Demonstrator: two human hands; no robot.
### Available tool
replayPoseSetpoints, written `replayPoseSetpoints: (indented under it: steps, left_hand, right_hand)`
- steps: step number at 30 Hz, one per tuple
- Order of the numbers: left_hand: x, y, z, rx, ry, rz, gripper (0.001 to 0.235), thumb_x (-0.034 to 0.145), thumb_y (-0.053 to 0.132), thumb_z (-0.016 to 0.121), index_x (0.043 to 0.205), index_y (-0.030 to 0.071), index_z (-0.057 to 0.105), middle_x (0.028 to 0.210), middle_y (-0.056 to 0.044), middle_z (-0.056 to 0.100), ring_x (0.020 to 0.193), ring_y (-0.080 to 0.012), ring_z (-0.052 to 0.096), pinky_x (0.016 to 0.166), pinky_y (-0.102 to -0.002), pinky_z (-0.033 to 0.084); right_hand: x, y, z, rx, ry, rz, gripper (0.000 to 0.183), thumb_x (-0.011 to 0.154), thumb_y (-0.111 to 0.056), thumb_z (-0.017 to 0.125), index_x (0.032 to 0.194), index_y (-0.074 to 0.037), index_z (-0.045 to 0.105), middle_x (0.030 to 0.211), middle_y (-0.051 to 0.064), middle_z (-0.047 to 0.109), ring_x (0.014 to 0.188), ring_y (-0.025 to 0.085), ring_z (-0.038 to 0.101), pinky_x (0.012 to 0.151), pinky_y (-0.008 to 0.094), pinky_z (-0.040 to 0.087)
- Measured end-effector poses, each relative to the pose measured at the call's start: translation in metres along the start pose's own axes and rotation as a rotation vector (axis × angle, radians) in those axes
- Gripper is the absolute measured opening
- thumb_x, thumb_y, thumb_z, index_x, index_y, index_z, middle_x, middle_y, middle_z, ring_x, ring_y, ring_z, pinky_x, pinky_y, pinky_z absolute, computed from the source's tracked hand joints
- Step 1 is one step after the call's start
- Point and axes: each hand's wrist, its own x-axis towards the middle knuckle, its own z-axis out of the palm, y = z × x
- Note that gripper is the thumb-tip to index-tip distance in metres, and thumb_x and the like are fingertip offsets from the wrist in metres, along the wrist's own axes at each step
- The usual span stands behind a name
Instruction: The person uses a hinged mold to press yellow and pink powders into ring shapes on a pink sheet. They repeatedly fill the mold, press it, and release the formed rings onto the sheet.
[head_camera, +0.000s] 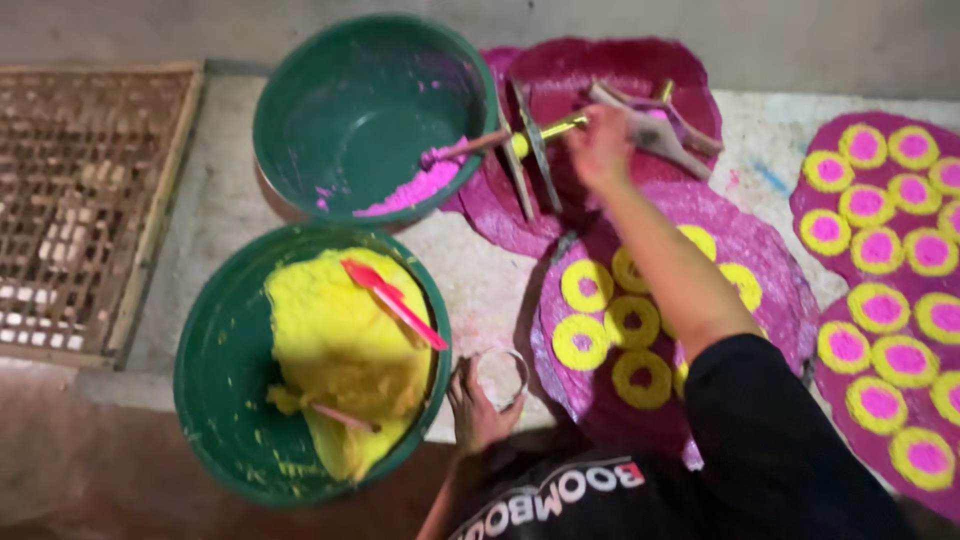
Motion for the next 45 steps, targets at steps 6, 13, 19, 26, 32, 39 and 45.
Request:
replayPoseSetpoints:
  steps: [6, 13, 19, 26, 32, 39, 45]
  left_hand:
    - [0.007, -0.004, 0.007, 0.028, 0.037, 0.015, 0.111, 0.064, 0.043, 0.091, 0.149, 0.001, 0.033, 0.139, -0.031, 0.046, 0.129, -0.0467, 0.044, 0.106, -0.059, 0.036]
    - [0.006, 0.000, 0.003, -0.058, 0.032, -0.004, 0.109, 0.059, 0.031, 0.090, 0.147, 0.000, 0.033, 0.139, -0.029, 0.044, 0.129, -0.0463, 0.042, 0.106, -0.056, 0.037]
    - [-0.007, 0.015, -0.009, -0.089, 0.081, 0.124, 0.090, 0.073, 0.023, 0.083, 0.146, -0.002, 0.036, 0.142, -0.027, 0.045, 0.132, -0.0449, 0.041, 0.111, -0.056, 0.033]
    - [0.052, 0.081, -0.004, -0.517, 0.153, 0.233, 0.074, 0.092, 0.021, 0.072, 0.152, -0.004, 0.037, 0.156, -0.024, 0.043, 0.147, -0.0400, 0.042, 0.126, -0.047, 0.031]
    - [0.157, 0.116, -0.006, -2.159, -0.402, -0.068, 0.079, 0.103, 0.057, 0.058, 0.157, 0.003, 0.038, 0.152, -0.011, 0.048, 0.150, -0.0281, 0.041, 0.132, -0.048, 0.024]
    - [0.161, 0.126, 0.025, -2.492, -0.355, -0.136, 0.048, 0.099, 0.064, 0.057, 0.099, 0.017, 0.050, 0.089, 0.002, 0.051, 0.090, -0.0157, 0.052, 0.102, -0.039, 0.043]
    - [0.168, 0.105, 0.051, -2.455, -0.270, -0.133, 0.037, 0.101, 0.054, 0.049, 0.090, 0.018, 0.046, 0.079, 0.005, 0.044, 0.078, -0.0131, 0.047, 0.089, -0.036, 0.045]
  right_hand:
    - [0.055, 0.091, -0.091, -0.114, -0.242, 0.302, 0.099, 0.074, -0.037, 0.088, 0.153, -0.010, 0.034, 0.154, 0.019, 0.040, 0.143, 0.039, 0.036, 0.116, 0.049, 0.029]
    - [0.044, 0.114, -0.108, -0.582, -0.564, 0.253, 0.121, 0.058, -0.058, 0.096, 0.148, -0.001, 0.039, 0.158, 0.021, 0.034, 0.147, 0.036, 0.036, 0.115, 0.061, 0.029]
    - [0.061, 0.102, -0.172, -0.490, -0.492, 0.122, 0.091, 0.072, -0.051, 0.089, 0.136, 0.004, 0.056, 0.146, 0.035, 0.045, 0.120, 0.046, 0.059, 0.100, 0.048, 0.051]
    - [-0.059, 0.050, -0.295, 0.541, -0.829, 0.388, 0.044, 0.101, -0.042, 0.059, 0.119, -0.001, 0.058, 0.094, 0.009, 0.067, 0.085, 0.021, 0.065, 0.076, 0.039, 0.054]
    - [-0.169, -0.032, -0.320, 0.639, -1.462, 0.487, 0.071, 0.099, -0.058, 0.031, 0.107, 0.001, 0.069, 0.088, 0.009, 0.075, 0.082, 0.021, 0.073, 0.078, 0.038, 0.060]
    - [-0.187, -0.034, -0.310, 0.323, -1.370, 0.623, 0.079, 0.101, -0.066, 0.028, 0.101, 0.003, 0.067, 0.082, 0.012, 0.069, 0.072, 0.022, 0.066, 0.071, 0.039, 0.057]
    - [-0.210, -0.047, -0.291, 0.130, -1.082, 0.479, 0.070, 0.097, -0.064, 0.041, 0.108, 0.001, 0.066, 0.080, 0.008, 0.068, 0.069, 0.019, 0.065, 0.065, 0.036, 0.055]
